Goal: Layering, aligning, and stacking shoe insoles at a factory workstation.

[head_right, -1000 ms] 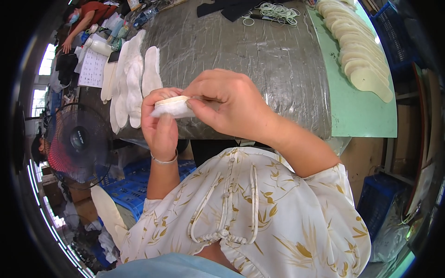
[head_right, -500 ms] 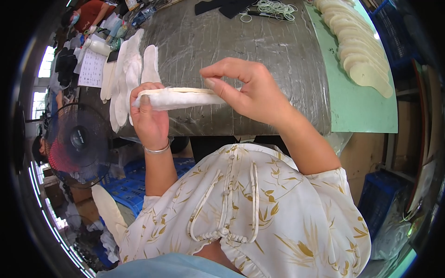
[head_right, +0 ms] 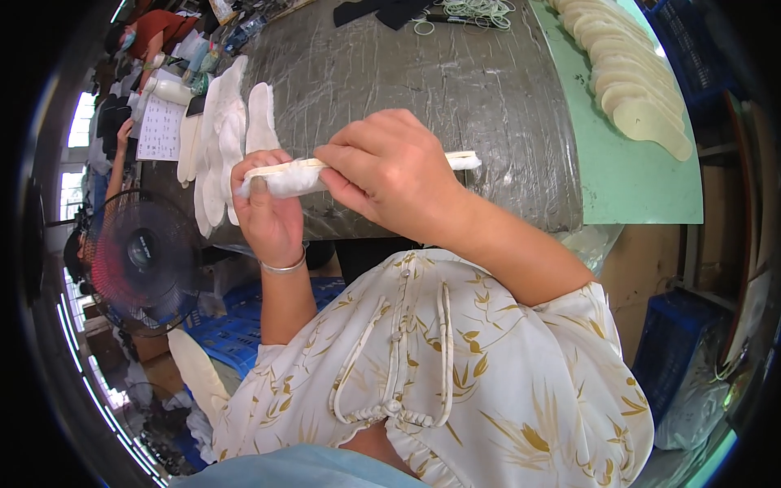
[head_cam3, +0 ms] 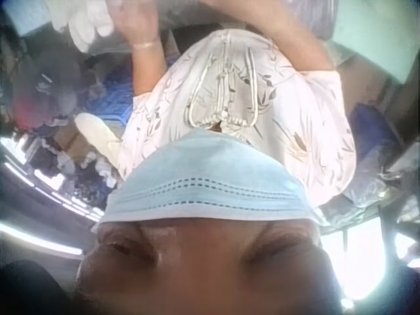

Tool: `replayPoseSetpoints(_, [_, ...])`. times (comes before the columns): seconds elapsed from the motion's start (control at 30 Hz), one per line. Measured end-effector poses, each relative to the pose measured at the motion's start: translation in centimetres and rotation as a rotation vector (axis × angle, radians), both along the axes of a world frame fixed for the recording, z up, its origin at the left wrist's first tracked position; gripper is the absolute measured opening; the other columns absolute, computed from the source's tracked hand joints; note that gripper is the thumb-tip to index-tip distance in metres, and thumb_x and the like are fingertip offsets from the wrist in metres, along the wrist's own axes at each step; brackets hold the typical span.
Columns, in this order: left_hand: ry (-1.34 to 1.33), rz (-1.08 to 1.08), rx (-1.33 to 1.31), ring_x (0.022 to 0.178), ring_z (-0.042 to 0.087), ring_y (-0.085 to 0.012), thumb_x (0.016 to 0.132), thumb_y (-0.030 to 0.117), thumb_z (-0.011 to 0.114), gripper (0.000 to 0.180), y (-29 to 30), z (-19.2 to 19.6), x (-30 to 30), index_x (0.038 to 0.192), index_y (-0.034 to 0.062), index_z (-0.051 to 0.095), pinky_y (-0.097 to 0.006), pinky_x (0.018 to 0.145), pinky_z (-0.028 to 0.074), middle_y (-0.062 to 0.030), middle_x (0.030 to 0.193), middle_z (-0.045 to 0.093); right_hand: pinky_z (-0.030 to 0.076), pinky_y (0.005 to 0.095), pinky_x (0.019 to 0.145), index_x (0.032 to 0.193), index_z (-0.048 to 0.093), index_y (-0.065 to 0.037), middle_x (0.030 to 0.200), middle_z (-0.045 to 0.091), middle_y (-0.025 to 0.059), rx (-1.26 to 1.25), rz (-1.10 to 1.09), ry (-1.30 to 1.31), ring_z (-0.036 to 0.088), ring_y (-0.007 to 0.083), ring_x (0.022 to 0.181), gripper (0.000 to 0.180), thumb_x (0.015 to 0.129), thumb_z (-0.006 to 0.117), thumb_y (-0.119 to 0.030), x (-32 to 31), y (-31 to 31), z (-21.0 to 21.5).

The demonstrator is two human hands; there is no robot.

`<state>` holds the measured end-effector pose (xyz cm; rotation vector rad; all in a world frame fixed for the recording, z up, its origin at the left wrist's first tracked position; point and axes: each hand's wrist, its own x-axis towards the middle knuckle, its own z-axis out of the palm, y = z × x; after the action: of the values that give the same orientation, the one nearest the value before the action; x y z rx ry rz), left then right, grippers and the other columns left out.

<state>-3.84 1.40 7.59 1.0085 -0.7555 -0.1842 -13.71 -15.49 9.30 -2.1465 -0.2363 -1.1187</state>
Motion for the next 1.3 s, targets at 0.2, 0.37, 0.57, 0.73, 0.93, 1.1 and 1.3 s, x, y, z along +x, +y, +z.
replayPoseSetpoints(0.2, [0.022, 0.006, -0.005, 0.099, 0.05, -0.0244, 0.097, 0.015, 0.055, 0.014, -0.1, -0.2, -0.3, 0.107, 0.0061, 0.054, -0.039, 0.091, 0.042, -0.0095, 0.101, 0.054, 0.05, 0.0388, 0.082, 0.09, 0.07, -0.005, 0.086, 0.067, 0.0062, -0.041, 0.026, -0.004, 0.064, 0.0247, 0.078, 0.017, 0.075, 0.073, -0.01, 0.2, -0.4, -0.3])
replayPoseSetpoints(0.37, [0.157, 0.007, -0.097, 0.097, 0.053, -0.0248, 0.094, 0.017, 0.061, 0.017, 0.4, -0.5, 0.8, 0.105, 0.007, 0.054, -0.038, 0.086, 0.044, -0.0089, 0.1, 0.056, 0.044, 0.0479, 0.099, 0.115, 0.065, -0.003, 0.101, 0.068, 0.0118, 0.065, 0.102, 0.191, 0.065, 0.0287, 0.091, 0.038, 0.082, 0.072, -0.021, -1.2, -1.2, -0.1])
replayPoseSetpoints(0.57, [0.216, -0.023, -0.16, 0.098, 0.05, -0.025, 0.093, 0.021, 0.063, 0.019, 1.0, -1.2, 2.3, 0.104, 0.0096, 0.053, -0.039, 0.09, 0.043, -0.0044, 0.097, 0.053, 0.046, 0.044, 0.095, 0.104, 0.07, -0.003, 0.1, 0.07, 0.0114, 0.069, -0.093, 0.21, 0.065, 0.0289, 0.091, 0.021, 0.083, 0.067, -0.009, -3.8, -3.8, -0.9])
replayPoseSetpoints(0.73, [0.306, -0.018, -0.214, 0.103, 0.048, -0.0241, 0.095, 0.023, 0.059, 0.016, 1.3, -2.0, 2.8, 0.104, 0.0118, 0.053, -0.042, 0.097, 0.04, -0.0027, 0.099, 0.052, 0.05, 0.0353, 0.079, 0.101, 0.071, -0.004, 0.099, 0.07, 0.0109, 0.128, -0.164, 0.238, 0.065, 0.0284, 0.089, 0.021, 0.081, 0.069, -0.005, -5.5, -5.5, -1.6])
replayPoseSetpoints(0.93, [0.32, -0.06, -0.222, 0.102, 0.048, -0.0235, 0.095, 0.024, 0.058, 0.016, 1.1, -2.7, 3.0, 0.103, 0.011, 0.054, -0.042, 0.097, 0.039, -0.0031, 0.098, 0.051, 0.051, 0.0367, 0.077, 0.097, 0.071, -0.006, 0.096, 0.069, 0.0098, 0.155, -0.107, 0.224, 0.064, 0.0278, 0.086, 0.019, 0.078, 0.072, -0.005, -5.7, -4.6, -2.4])
replayPoseSetpoints(1.1, [0.284, -0.072, -0.198, 0.099, 0.048, -0.0238, 0.094, 0.023, 0.06, 0.017, 0.1, -3.0, 2.2, 0.103, 0.0101, 0.054, -0.041, 0.094, 0.04, -0.0041, 0.095, 0.051, 0.051, 0.0363, 0.073, 0.091, 0.073, -0.006, 0.089, 0.07, 0.0078, 0.12, -0.097, 0.116, 0.065, 0.0265, 0.081, 0.016, 0.076, 0.075, -0.007, -3.9, -2.7, -1.6])
replayPoseSetpoints(1.3, [0.277, -0.061, -0.182, 0.098, 0.05, -0.0252, 0.096, 0.02, 0.058, 0.014, -0.4, -3.0, 1.3, 0.104, 0.0087, 0.056, -0.039, 0.09, 0.043, -0.0065, 0.098, 0.054, 0.049, 0.0357, 0.069, 0.092, 0.071, -0.007, 0.084, 0.067, 0.0033, 0.029, -0.084, 0.025, 0.064, 0.0216, 0.075, 0.023, 0.07, 0.078, -0.011, -1.6, -0.6, -1.2])
